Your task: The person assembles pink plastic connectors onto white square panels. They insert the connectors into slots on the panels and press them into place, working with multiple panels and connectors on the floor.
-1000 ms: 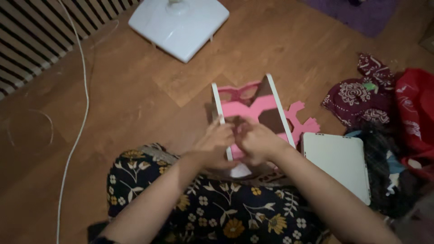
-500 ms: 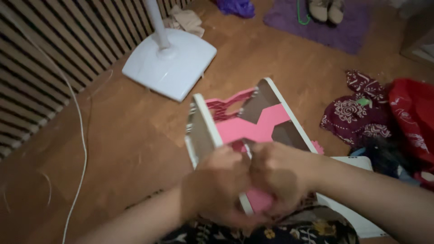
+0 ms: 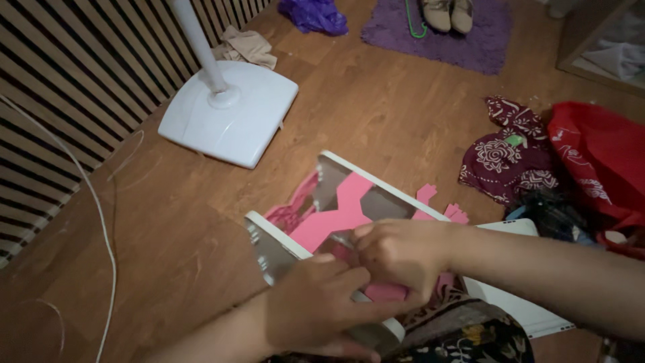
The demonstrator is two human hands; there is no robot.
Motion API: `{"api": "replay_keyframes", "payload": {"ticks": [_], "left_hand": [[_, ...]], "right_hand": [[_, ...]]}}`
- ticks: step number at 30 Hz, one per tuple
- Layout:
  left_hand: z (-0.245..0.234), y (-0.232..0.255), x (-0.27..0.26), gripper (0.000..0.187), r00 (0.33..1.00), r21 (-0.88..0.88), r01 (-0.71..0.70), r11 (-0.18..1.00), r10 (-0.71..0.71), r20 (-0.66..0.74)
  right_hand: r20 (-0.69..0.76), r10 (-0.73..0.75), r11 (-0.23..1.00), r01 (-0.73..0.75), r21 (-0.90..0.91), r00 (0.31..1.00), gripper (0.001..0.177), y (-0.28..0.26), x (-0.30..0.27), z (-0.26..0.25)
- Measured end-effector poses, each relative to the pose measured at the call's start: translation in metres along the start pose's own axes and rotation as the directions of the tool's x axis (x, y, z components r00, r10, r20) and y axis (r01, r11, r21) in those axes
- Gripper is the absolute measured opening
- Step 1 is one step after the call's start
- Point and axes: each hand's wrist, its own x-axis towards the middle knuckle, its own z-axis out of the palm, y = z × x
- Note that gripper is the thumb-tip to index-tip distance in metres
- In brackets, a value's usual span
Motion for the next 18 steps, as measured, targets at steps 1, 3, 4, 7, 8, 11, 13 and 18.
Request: {"api": "replay_keyframes", "payload": {"ticks": [1,3,4,7,8,11,13,18], "left_hand": [[0.003,0.002,-0.001,0.062,0.999,-0.012,0.028,1.0,-0.028,0.017],[0.005,0.007,-0.004,0.066,0.997,0.008,0.063,0.998,-0.064,0.044],[0.007,0.009,-0.004,0.068,0.996,0.039,0.065,0.997,-0.067,0.051],[0.005,0.009,-0.005,0.07,0.997,0.094,0.073,0.993,-0.076,0.031],[0.004,0.01,-0.005,0.071,0.996,0.108,0.08,0.991,-0.083,0.017],[0.009,0.012,0.0,0.106,0.951,-0.095,0.308,0.947,-0.306,0.037],[0.018,0.017,0.004,0.079,0.93,-0.074,0.356,0.932,-0.361,-0.066],[0.027,0.018,0.002,0.047,0.951,-0.007,0.229,0.973,-0.225,-0.214]], "right_hand": [[0.009,0.014,1.0,-0.014,0.002,1.0,0.033,0.0,-0.001,0.003],[0.04,0.062,0.998,-0.062,-0.017,0.997,0.032,0.0,-0.001,0.006],[0.057,0.091,0.996,-0.09,-0.028,0.994,0.032,-0.002,-0.003,0.006],[-0.001,0.169,0.984,-0.169,-0.056,0.986,0.03,-0.007,-0.006,0.005],[-0.016,0.183,0.979,-0.184,-0.084,0.983,0.03,-0.009,-0.006,0.006],[-0.06,0.219,0.961,-0.225,-0.161,0.974,0.033,-0.014,-0.003,0.007],[-0.082,0.244,0.949,-0.255,-0.183,0.966,0.034,-0.019,-0.001,0.013],[-0.138,0.243,0.951,-0.264,-0.162,0.96,0.031,-0.029,-0.001,0.022]]}}
